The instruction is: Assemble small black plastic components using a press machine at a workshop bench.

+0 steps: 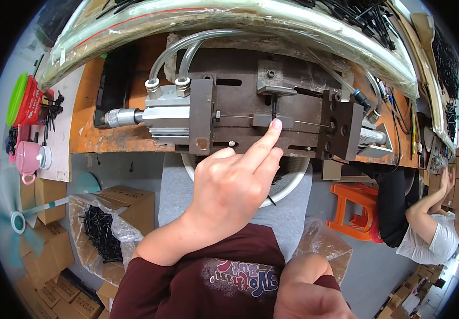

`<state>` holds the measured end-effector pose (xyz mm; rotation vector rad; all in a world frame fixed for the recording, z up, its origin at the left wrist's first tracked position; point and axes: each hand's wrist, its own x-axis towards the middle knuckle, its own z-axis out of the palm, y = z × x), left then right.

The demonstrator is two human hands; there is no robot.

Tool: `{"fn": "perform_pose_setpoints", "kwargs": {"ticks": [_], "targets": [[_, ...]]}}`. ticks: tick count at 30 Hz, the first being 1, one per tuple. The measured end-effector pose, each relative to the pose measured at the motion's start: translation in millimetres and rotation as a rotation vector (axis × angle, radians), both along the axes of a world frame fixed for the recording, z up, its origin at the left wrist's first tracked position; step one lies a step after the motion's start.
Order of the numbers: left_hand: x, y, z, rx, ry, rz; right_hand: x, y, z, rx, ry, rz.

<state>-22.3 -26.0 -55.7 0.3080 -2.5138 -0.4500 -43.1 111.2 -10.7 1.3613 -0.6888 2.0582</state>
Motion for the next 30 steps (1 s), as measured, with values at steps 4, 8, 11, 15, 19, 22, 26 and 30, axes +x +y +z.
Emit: {"fn": "perform_pose_setpoints", "kwargs": {"ticks": [4,8,11,15,19,22,26,30], "targets": [[1.6,-1.7,-2.8,0.023,0.017,-0.004,-12.1,-0.7,-11.3,0.043,0.137,0.021],[1.3,-2.0,-3.8,0.031,0.022,-0.012,-16.0,1.0,-5.5,-0.041,0.128,-0.002],[1.7,-2.2,1.4,0.047,0.0,-0.015,-12.1,0.5,1.7,-0.068,0.13,-0.038],[-0.7,-1.3,1.9,0.067,0.012,-0.013,-10.5,2.0,-0.5,-0.068,0.132,-0.071],[-0.1,-2.1,-1.8,0.07,0.046,-0.018,-9.3,1.7,-11.3,-0.024,0.153,-0.09],[2.7,-2.8,2.6,0.08,0.026,-0.019,-10.4,2.8,-28.7,0.116,0.169,-0.13],[11.4,-0.8,11.5,0.157,-0.007,-0.084,-24.1,14.6,-52.1,0.4,0.242,-0.207],[35.2,-0.6,21.6,0.369,-0.083,-0.173,-58.3,14.3,-48.2,0.7,0.377,-0.26]]}}
